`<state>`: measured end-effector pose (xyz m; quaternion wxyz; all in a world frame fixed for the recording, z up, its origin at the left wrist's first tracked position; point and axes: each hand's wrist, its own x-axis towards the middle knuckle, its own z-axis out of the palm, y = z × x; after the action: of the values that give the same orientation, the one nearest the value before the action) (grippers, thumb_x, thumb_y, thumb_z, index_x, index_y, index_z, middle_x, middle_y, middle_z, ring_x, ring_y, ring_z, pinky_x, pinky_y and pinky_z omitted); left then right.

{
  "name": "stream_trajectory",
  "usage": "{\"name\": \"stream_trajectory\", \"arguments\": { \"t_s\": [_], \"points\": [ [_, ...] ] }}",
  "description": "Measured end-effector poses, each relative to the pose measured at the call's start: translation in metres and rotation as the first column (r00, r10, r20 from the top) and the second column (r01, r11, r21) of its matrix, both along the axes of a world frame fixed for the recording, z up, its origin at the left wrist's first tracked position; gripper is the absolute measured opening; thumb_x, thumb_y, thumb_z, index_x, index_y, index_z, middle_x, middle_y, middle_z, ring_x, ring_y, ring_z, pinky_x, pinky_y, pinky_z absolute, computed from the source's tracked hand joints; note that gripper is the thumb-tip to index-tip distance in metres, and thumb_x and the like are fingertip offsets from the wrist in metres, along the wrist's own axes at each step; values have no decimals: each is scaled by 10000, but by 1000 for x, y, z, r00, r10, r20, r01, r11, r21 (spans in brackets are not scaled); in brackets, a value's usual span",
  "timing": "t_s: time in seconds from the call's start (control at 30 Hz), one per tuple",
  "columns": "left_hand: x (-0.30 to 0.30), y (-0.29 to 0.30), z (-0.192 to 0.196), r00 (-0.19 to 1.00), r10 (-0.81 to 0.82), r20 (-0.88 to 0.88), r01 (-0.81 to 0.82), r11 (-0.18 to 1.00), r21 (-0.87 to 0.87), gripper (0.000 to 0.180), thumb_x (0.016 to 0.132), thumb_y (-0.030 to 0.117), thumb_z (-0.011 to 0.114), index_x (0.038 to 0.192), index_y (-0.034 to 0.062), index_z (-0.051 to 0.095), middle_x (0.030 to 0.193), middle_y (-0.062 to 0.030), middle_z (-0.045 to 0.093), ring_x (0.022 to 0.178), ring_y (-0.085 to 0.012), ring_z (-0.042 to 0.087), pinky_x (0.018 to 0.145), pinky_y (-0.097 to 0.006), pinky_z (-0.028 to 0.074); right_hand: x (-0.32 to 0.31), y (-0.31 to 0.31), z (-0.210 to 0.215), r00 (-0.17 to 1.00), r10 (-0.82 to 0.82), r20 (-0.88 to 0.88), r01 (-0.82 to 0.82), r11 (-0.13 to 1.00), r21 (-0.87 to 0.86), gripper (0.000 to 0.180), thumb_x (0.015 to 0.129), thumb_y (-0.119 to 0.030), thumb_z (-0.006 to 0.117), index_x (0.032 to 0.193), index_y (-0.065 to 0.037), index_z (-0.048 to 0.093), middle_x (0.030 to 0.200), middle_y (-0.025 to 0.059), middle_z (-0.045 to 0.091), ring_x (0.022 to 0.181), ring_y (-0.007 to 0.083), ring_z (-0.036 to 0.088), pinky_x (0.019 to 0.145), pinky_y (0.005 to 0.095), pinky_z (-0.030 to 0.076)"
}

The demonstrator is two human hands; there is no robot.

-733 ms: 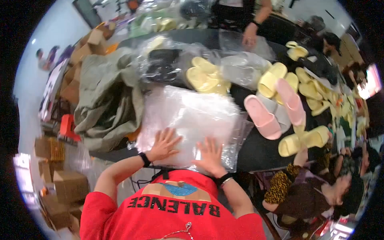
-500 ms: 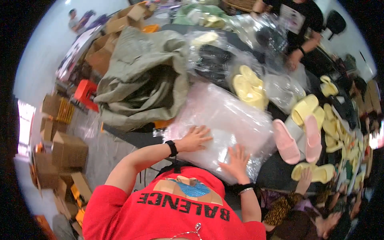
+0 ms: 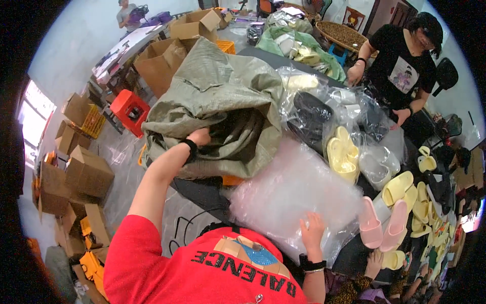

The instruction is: Packaging various colors of slippers into plastic bags.

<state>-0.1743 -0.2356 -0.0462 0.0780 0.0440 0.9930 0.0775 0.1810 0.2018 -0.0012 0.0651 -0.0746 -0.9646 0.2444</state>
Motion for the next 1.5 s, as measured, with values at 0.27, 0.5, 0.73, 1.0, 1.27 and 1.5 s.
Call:
{"name": "stream_trajectory", "arguments": {
  "t_s": [0.27,0.5,0.73,1.0,1.27,1.5],
  "points": [
    [-69,57,268,772,-221,-596,45,954,-296,470,813,137,475,1280,146,415,1289,-184,410,1182,-370,396,960,-564,303,-13,-16,1,997,72,-23,-75,983,-167,326,750,-167,625,1042,-30,584,1015,153,595,970,337,540,847,418,409],
    [0,113,416,86,-410,-908,173,904,-392,496,754,77,538,1245,101,472,1217,-155,460,1104,-334,441,887,-543,342,-4,1,0,992,121,27,-117,985,-123,326,772,-161,608,1069,-28,576,1008,162,595,952,333,545,820,422,422],
    [-66,135,355,178,-479,-860,304,858,-415,408,858,205,457,1265,171,461,1250,-105,466,1112,-325,422,897,-512,336,-10,-1,10,991,112,68,-95,973,-211,337,779,-163,607,1085,-27,571,1033,175,591,960,349,546,805,412,437],
    [-142,108,136,614,-716,-331,274,588,-761,334,857,182,406,1089,88,628,1197,-134,554,1107,-296,505,926,-437,383,-3,-2,10,989,23,144,0,987,-158,353,788,-188,601,1101,-29,564,1039,177,590,991,354,533,842,419,424],
    [-203,4,-3,624,-664,-412,459,738,-494,313,841,226,444,1033,86,649,1140,-133,587,1069,-247,533,910,-378,406,-4,-2,-7,942,79,325,-23,984,-174,403,796,-268,603,1133,-51,558,1151,162,551,1099,319,487,931,387,387],
    [-239,-83,-25,478,-746,-464,673,650,-352,335,821,260,480,1055,75,633,1136,-134,590,1049,-248,543,897,-370,416,17,-5,-5,925,3,379,39,994,-104,397,828,-294,563,1166,-87,537,1185,129,532,1110,301,482,935,373,390]
  ]
}}
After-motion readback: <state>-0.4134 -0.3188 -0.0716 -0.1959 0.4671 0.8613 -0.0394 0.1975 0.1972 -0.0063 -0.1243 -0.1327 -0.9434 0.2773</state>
